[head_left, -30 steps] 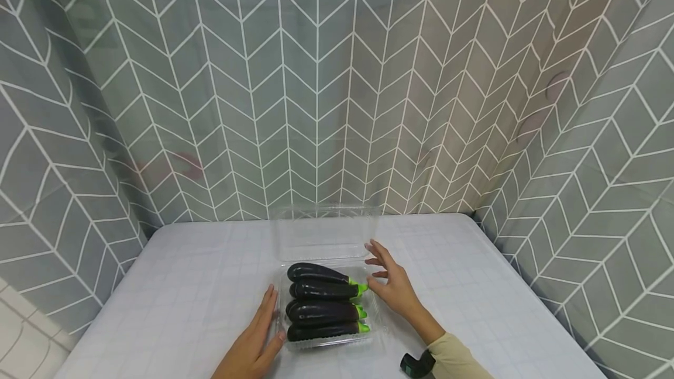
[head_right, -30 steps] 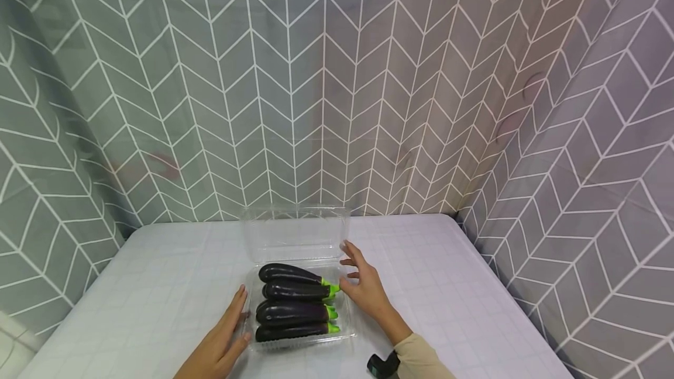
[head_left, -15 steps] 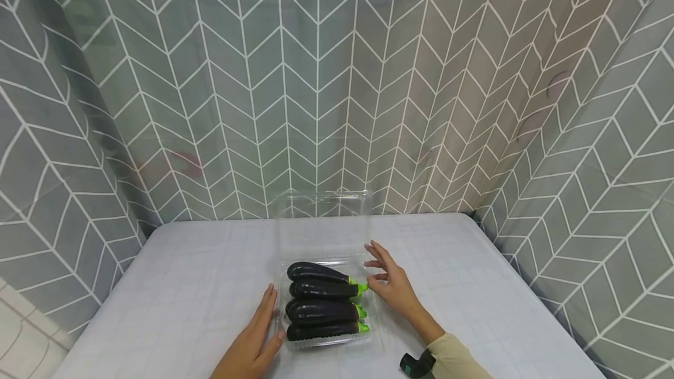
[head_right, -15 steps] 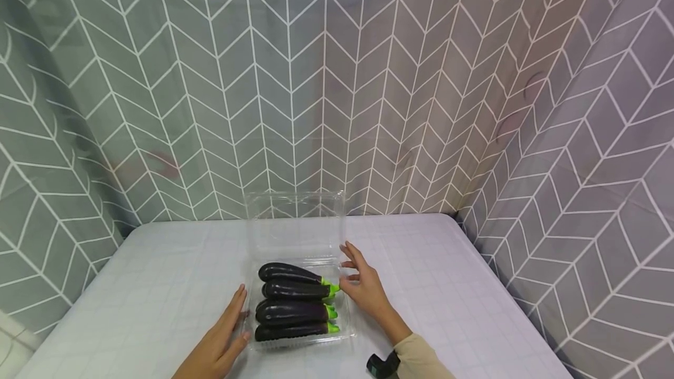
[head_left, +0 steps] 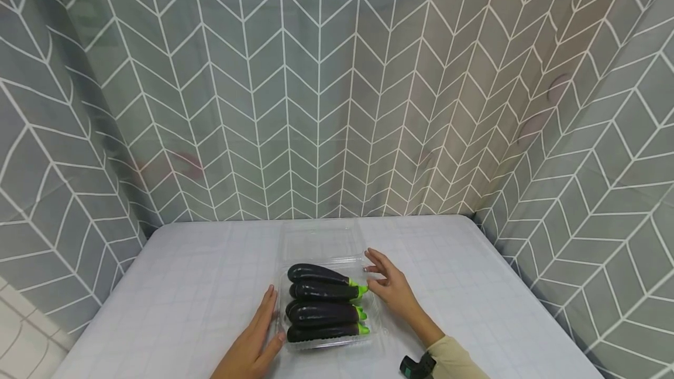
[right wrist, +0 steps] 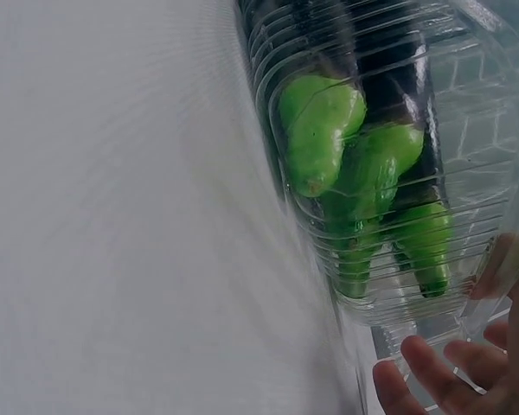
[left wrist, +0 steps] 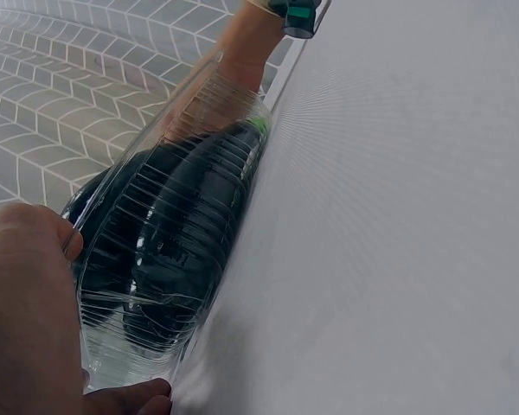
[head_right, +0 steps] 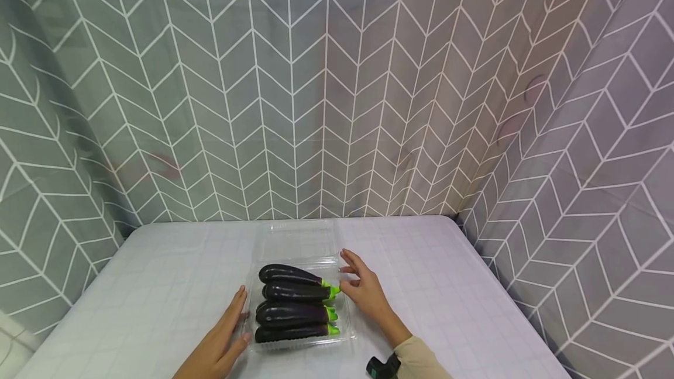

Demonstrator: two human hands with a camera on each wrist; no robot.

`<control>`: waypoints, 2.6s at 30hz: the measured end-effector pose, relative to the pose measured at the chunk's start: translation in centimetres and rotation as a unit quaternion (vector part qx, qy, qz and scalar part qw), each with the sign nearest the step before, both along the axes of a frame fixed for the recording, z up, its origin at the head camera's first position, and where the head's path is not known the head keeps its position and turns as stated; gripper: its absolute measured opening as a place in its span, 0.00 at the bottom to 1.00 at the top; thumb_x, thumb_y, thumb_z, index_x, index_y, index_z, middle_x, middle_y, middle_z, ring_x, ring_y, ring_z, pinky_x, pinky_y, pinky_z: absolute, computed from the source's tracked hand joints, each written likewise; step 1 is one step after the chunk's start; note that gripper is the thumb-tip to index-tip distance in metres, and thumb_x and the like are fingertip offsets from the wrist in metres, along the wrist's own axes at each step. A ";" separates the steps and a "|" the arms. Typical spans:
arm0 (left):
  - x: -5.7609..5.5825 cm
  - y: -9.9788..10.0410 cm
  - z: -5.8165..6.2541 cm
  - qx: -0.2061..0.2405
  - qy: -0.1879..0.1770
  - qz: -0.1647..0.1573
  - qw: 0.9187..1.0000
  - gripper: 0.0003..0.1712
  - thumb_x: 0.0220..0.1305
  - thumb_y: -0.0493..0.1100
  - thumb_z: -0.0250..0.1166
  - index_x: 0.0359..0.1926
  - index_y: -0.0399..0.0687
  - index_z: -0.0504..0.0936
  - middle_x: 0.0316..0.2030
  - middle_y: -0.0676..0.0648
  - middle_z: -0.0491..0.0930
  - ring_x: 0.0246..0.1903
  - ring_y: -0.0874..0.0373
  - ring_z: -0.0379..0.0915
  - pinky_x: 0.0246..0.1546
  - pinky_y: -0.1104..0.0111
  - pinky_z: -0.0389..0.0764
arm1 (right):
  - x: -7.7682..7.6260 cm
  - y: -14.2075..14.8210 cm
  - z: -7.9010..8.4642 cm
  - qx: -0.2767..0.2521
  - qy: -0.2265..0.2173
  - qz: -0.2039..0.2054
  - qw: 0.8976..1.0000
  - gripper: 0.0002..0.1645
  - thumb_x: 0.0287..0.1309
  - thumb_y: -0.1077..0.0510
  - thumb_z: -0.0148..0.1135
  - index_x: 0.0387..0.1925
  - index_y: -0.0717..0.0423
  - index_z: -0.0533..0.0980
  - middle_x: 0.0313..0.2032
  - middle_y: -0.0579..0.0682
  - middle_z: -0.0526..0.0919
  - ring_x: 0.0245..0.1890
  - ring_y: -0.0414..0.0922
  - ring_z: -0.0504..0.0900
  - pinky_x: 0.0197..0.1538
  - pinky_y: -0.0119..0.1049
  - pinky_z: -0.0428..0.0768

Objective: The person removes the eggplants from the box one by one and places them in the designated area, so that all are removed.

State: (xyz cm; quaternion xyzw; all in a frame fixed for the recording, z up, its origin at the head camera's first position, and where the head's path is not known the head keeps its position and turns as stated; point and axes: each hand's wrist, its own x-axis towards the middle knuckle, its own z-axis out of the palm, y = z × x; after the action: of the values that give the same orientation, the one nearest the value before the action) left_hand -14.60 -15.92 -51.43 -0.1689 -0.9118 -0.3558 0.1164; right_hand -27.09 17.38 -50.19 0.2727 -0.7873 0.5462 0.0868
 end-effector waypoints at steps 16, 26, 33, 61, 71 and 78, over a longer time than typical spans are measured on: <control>0.0 0.0 0.0 -0.004 -0.003 0.000 1.000 0.43 0.77 0.50 0.59 0.80 0.33 0.52 0.80 0.35 0.50 0.67 0.43 0.71 0.66 0.44 0.66 | 0.0 0.0 -0.3 0.009 0.006 0.000 1.000 0.34 0.62 0.73 0.60 0.71 0.67 0.69 0.65 0.70 0.75 0.56 0.61 0.82 0.49 0.38 0.85; -0.1 0.0 0.0 0.001 -0.002 -0.003 1.000 0.43 0.77 0.49 0.59 0.80 0.32 0.52 0.80 0.35 0.50 0.66 0.44 0.72 0.66 0.43 0.67 | 0.6 -0.6 0.5 0.004 0.129 -0.107 0.986 0.28 0.56 0.73 0.69 0.60 0.61 0.80 0.55 0.58 0.85 0.53 0.56 0.84 0.44 0.52 0.87; -0.2 0.0 0.0 -0.002 -0.002 0.002 1.000 0.43 0.77 0.50 0.59 0.81 0.34 0.52 0.80 0.36 0.50 0.68 0.43 0.69 0.66 0.45 0.64 | 1.3 -1.5 1.4 0.036 0.226 -0.108 0.967 0.25 0.55 0.71 0.69 0.56 0.56 0.83 0.58 0.51 0.84 0.58 0.51 0.82 0.48 0.46 0.85; -0.3 0.0 0.0 0.017 -0.050 0.009 0.999 0.43 0.78 0.54 0.57 0.82 0.38 0.52 0.81 0.39 0.49 0.67 0.43 0.71 0.67 0.42 0.66 | 3.6 -3.5 2.4 0.053 0.267 0.028 0.962 0.25 0.57 0.71 0.69 0.56 0.57 0.82 0.56 0.55 0.84 0.57 0.53 0.82 0.61 0.38 0.79; -0.3 0.0 0.0 0.009 -0.024 0.008 1.000 0.43 0.78 0.55 0.58 0.81 0.38 0.53 0.80 0.38 0.50 0.66 0.45 0.72 0.66 0.43 0.68 | 4.1 -4.1 2.9 0.057 0.336 0.106 0.934 0.26 0.50 0.67 0.72 0.54 0.60 0.82 0.52 0.56 0.83 0.52 0.52 0.82 0.59 0.36 0.79; -0.3 0.0 0.1 0.011 -0.045 0.010 0.999 0.44 0.78 0.55 0.58 0.82 0.38 0.52 0.81 0.39 0.49 0.68 0.44 0.69 0.67 0.44 0.66 | 4.3 -4.4 2.6 0.073 0.343 0.133 0.927 0.27 0.46 0.69 0.75 0.51 0.58 0.82 0.51 0.53 0.83 0.50 0.47 0.81 0.55 0.33 0.80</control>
State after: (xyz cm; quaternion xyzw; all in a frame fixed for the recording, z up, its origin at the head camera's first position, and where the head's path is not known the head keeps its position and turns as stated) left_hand -14.89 -15.89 -51.30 -0.1422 -0.9136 -0.3722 0.0805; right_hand -22.76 12.98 -47.55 0.5511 -0.7035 0.3673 0.2579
